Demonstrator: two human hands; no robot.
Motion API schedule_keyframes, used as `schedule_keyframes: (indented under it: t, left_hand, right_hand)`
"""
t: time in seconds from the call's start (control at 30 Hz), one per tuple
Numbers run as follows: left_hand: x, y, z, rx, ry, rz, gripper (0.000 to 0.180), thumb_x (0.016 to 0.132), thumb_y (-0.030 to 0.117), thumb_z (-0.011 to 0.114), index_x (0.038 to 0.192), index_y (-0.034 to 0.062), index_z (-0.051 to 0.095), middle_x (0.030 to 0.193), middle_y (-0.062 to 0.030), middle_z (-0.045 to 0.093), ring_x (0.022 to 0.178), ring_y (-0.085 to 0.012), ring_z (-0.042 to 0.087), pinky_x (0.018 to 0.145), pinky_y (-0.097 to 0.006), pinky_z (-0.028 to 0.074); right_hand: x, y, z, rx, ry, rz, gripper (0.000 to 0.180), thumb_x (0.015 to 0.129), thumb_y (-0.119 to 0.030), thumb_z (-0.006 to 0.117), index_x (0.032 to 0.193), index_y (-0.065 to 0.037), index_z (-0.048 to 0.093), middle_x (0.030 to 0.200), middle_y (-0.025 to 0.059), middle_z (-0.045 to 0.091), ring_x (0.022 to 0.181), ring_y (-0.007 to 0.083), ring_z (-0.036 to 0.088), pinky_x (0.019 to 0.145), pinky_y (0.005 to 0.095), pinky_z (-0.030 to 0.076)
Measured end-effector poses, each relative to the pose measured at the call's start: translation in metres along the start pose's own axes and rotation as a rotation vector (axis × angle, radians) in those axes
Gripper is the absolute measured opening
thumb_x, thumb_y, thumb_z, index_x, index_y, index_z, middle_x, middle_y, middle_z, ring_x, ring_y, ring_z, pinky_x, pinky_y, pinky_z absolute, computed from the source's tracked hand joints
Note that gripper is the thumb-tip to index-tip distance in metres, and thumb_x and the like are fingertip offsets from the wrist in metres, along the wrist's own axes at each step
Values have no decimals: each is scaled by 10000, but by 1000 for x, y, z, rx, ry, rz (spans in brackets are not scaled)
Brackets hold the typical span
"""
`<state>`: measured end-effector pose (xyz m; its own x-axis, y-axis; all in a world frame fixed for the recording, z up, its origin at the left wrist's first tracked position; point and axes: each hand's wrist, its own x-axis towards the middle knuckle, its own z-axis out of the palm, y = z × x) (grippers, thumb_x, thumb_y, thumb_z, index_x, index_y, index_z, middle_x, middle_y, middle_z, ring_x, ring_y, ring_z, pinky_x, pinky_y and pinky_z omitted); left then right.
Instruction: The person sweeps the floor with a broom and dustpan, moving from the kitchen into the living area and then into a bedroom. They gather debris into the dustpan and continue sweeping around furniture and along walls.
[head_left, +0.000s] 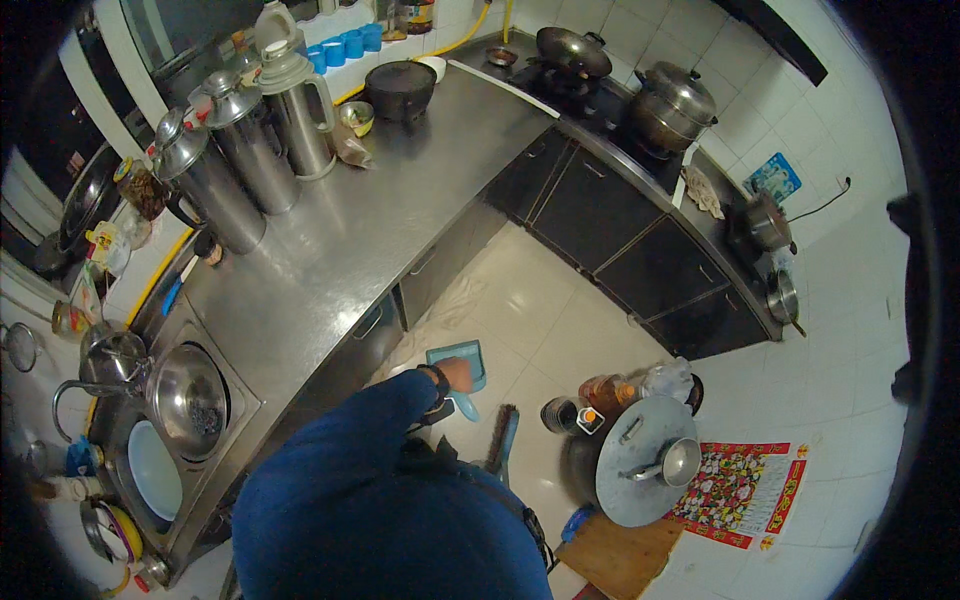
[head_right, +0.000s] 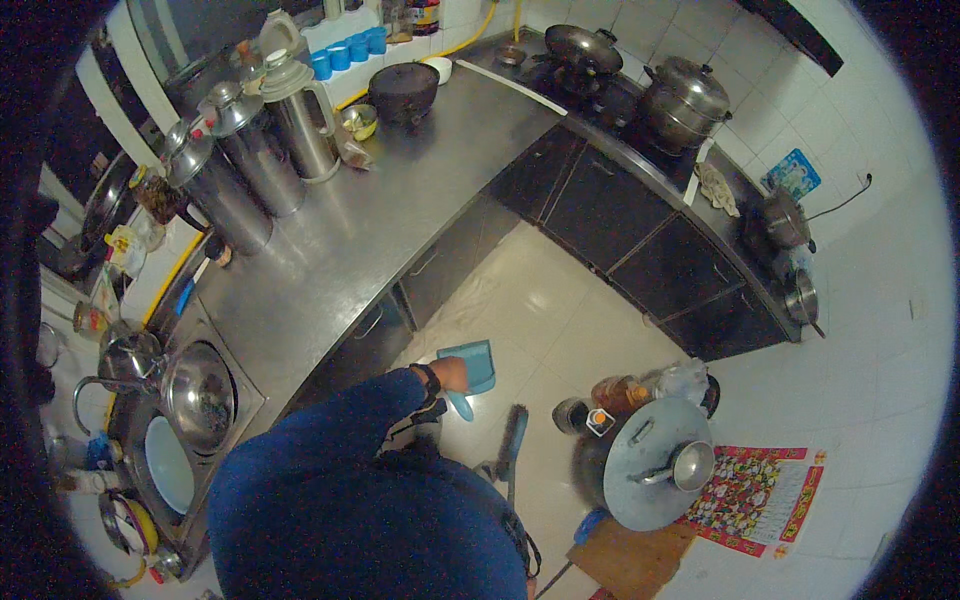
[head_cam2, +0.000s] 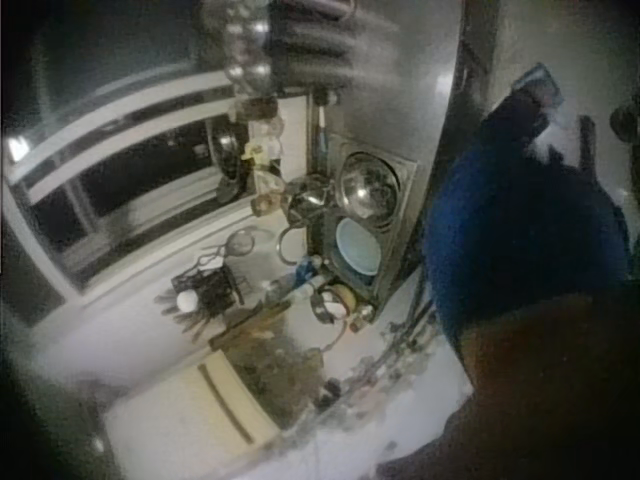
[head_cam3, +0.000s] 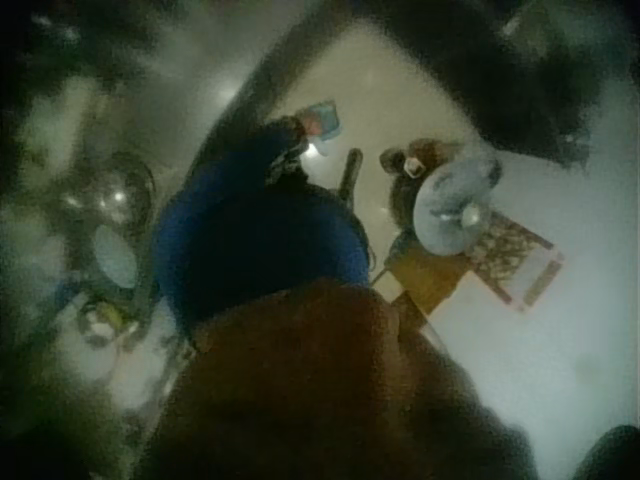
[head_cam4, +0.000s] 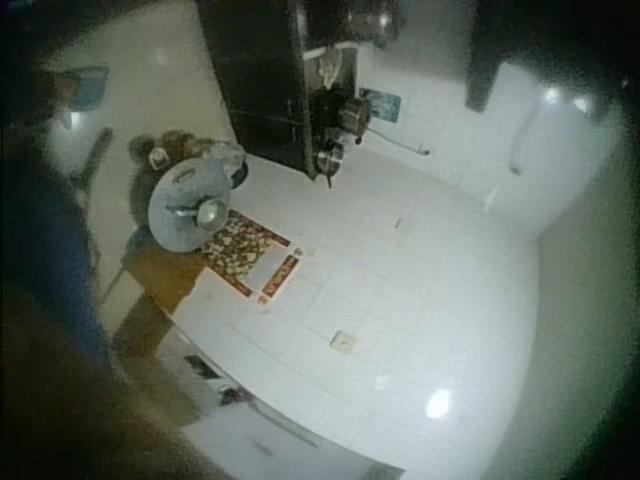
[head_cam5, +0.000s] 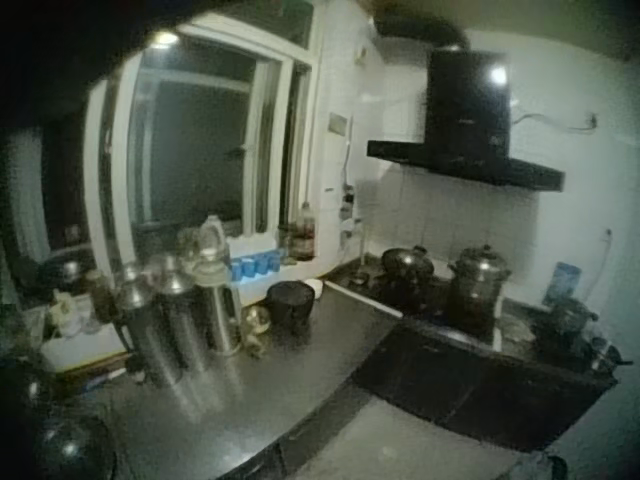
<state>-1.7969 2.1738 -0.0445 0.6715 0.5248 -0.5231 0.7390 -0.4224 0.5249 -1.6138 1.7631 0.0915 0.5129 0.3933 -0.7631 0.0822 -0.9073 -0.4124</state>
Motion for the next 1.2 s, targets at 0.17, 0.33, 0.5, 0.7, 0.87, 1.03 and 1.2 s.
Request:
schedule_keyframes:
  t: [0.17,0.33,0.5,0.7,0.87,1.03,1.2]
  left_hand:
    - [-6,8,1,-55,210,-65,195,644,146,592,718,-21,661,745,-228,636,696,-359,635,634,-442,506]
    - [-5,4,25,-149,261,-174,247,612,195,597,733,-8,669,783,-228,640,748,-381,631,654,-452,511]
    - [-13,-7,47,-241,294,-167,257,606,182,596,758,-15,659,801,-240,636,770,-390,632,677,-465,512]
    - [-32,-16,63,-231,289,-150,257,600,184,595,745,-22,648,790,-243,631,778,-405,623,693,-474,501]
    - [-36,-20,78,-268,243,-182,265,605,194,608,756,-21,642,812,-248,625,785,-409,616,698,-474,492]
    - [-38,-21,90,-233,253,-105,268,614,192,609,754,-35,634,809,-254,619,782,-406,609,689,-470,493]
    - [-47,-26,97,-201,226,-21,272,625,209,616,758,-27,633,800,-257,612,783,-419,597,693,-486,480]
  right_hand:
    - [1,-12,4,-28,-1,-9,310,764,-130,576,1028,24,622,686,123,610,615,214,588,557,332,461]
    - [6,-26,7,-85,-24,-28,310,770,-155,577,1021,22,623,699,133,614,633,224,592,576,339,462]
    - [10,-33,7,-121,-34,-37,313,777,-179,578,1014,20,624,711,142,619,651,235,596,595,346,464]
    - [13,-33,7,-120,-36,-42,318,785,-208,579,1005,17,625,726,153,624,673,248,601,617,355,466]
    - [10,-30,11,-90,-28,-32,325,791,-232,580,998,15,626,738,162,628,691,259,605,636,362,468]
    - [7,-22,17,-59,-9,-19,334,798,-256,580,990,13,627,750,172,632,710,269,609,655,369,470]
    - [-1,-13,23,-18,14,-12,345,804,-281,581,983,10,628,763,181,637,728,280,613,673,376,472]
